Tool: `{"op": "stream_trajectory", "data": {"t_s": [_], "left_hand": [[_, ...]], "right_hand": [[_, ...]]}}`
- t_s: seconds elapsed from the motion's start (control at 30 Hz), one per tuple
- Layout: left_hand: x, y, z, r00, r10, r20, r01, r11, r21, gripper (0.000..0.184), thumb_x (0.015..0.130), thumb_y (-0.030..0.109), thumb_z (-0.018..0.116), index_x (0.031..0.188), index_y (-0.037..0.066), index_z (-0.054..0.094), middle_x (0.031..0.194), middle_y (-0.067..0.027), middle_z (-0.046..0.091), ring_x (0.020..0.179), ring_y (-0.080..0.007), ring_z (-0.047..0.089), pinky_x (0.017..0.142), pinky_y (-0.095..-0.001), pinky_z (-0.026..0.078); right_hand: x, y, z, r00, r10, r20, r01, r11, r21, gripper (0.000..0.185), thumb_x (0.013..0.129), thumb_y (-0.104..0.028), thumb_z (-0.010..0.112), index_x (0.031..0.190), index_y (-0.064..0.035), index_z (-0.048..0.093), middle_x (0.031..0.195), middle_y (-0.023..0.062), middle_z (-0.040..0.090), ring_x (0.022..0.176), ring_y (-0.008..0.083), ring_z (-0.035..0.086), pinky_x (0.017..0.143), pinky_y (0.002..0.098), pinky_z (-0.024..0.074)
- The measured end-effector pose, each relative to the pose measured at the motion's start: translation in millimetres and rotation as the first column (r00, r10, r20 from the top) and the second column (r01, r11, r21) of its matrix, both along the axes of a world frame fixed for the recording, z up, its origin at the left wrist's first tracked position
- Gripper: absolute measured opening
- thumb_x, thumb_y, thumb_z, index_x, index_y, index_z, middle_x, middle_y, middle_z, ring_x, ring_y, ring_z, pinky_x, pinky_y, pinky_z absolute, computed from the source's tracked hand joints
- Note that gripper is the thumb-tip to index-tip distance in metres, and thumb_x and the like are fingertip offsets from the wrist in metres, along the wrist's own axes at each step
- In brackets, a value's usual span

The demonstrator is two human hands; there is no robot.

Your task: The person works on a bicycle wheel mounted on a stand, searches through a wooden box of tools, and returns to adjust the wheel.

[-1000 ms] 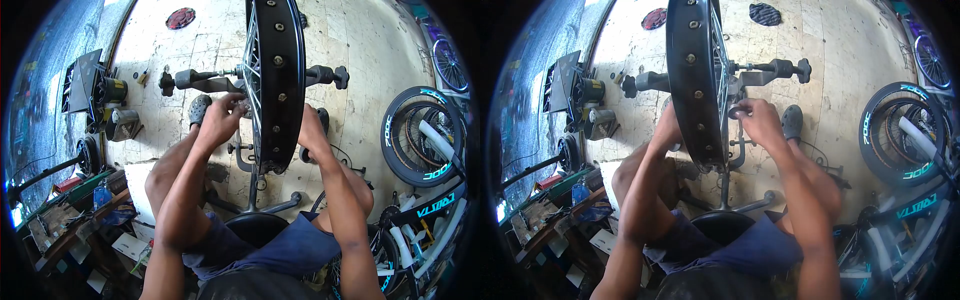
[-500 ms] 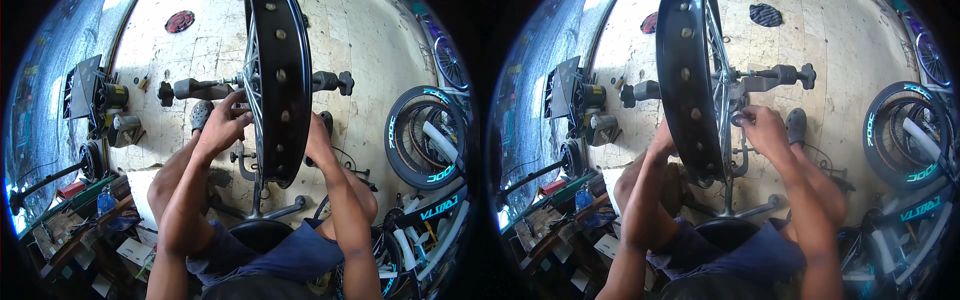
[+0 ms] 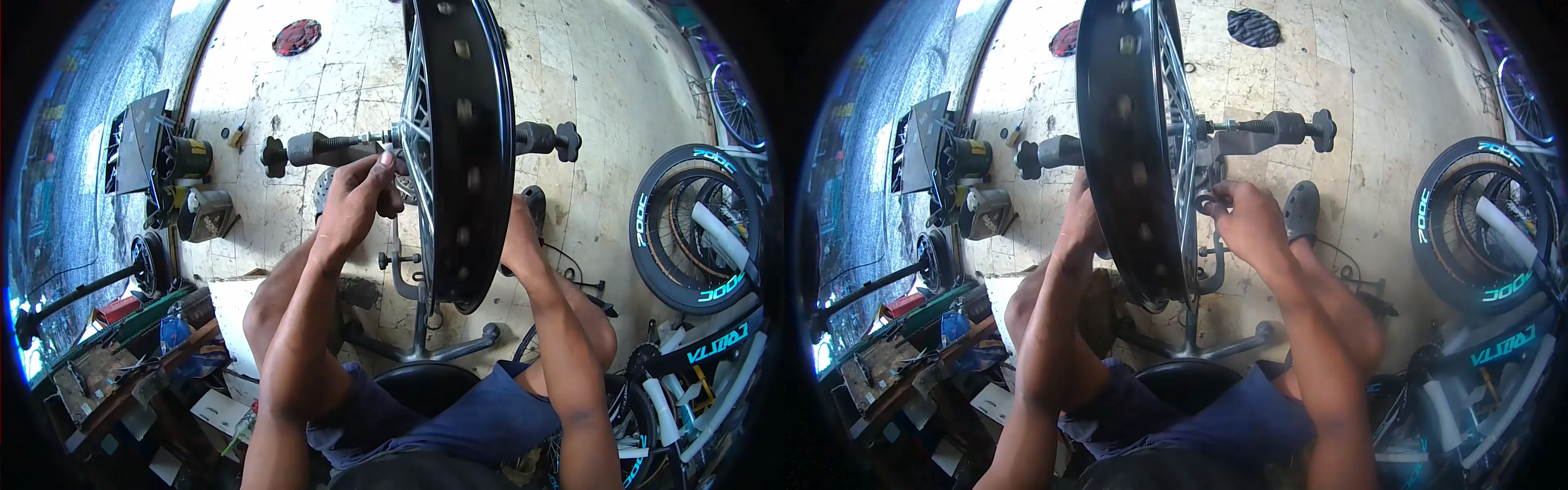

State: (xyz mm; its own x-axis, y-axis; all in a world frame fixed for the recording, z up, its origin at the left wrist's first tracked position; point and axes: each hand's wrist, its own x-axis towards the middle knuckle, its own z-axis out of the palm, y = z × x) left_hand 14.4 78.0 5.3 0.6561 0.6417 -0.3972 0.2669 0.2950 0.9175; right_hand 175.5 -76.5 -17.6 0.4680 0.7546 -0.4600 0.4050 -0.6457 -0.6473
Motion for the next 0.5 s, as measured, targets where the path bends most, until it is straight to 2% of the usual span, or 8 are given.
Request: {"op": "stream_trajectory", "data": {"t_s": [0.2,0.37,0.5], "left_hand": [[-0.3,1.0,-0.5,0.999,0.053,0.006,-0.053,0.998,-0.025,0.034,0.1,0.032,0.051,0.085,0.003,0.062,0.06,-0.0021,0.053,0.056,-0.0097,0.049,0.056,-0.0218,0.04],[0.1,0.8,-5.4,0.997,0.072,-0.013,-0.072,0.997,0.011,0.033,0.099,0.031,0.052,0.083,0.004,0.062,0.061,-0.0018,0.053,0.055,-0.0096,0.047,0.056,-0.022,0.04],[0.8,-0.2,-5.6,0.998,0.069,-0.006,-0.069,0.997,0.032,0.032,0.099,0.03,0.052,0.083,0.004,0.061,0.061,-0.0012,0.052,0.056,-0.0089,0.046,0.056,-0.0213,0.039]], "right_hand": [[-1.3,-2.6,-7.4,0.995,0.054,0.078,-0.057,0.998,0.028,0.025,0.084,-0.015,0.065,0.105,-0.001,0.07,0.087,0.0125,0.072,0.073,0.0269,0.065,0.07,0.0376,0.0494],[-1.8,-6.4,-14.9,1.0,0.016,0.024,-0.019,0.994,0.106,0.026,0.084,-0.015,0.065,0.105,-0.0008,0.07,0.088,0.0128,0.072,0.076,0.0286,0.066,0.072,0.0385,0.05],[-3.1,-4.4,-7.7,1.0,0.022,0.016,-0.024,0.997,0.076,0.026,0.084,-0.015,0.065,0.105,-0.0009,0.07,0.089,0.0132,0.072,0.077,0.0298,0.066,0.072,0.039,0.0502]]}}
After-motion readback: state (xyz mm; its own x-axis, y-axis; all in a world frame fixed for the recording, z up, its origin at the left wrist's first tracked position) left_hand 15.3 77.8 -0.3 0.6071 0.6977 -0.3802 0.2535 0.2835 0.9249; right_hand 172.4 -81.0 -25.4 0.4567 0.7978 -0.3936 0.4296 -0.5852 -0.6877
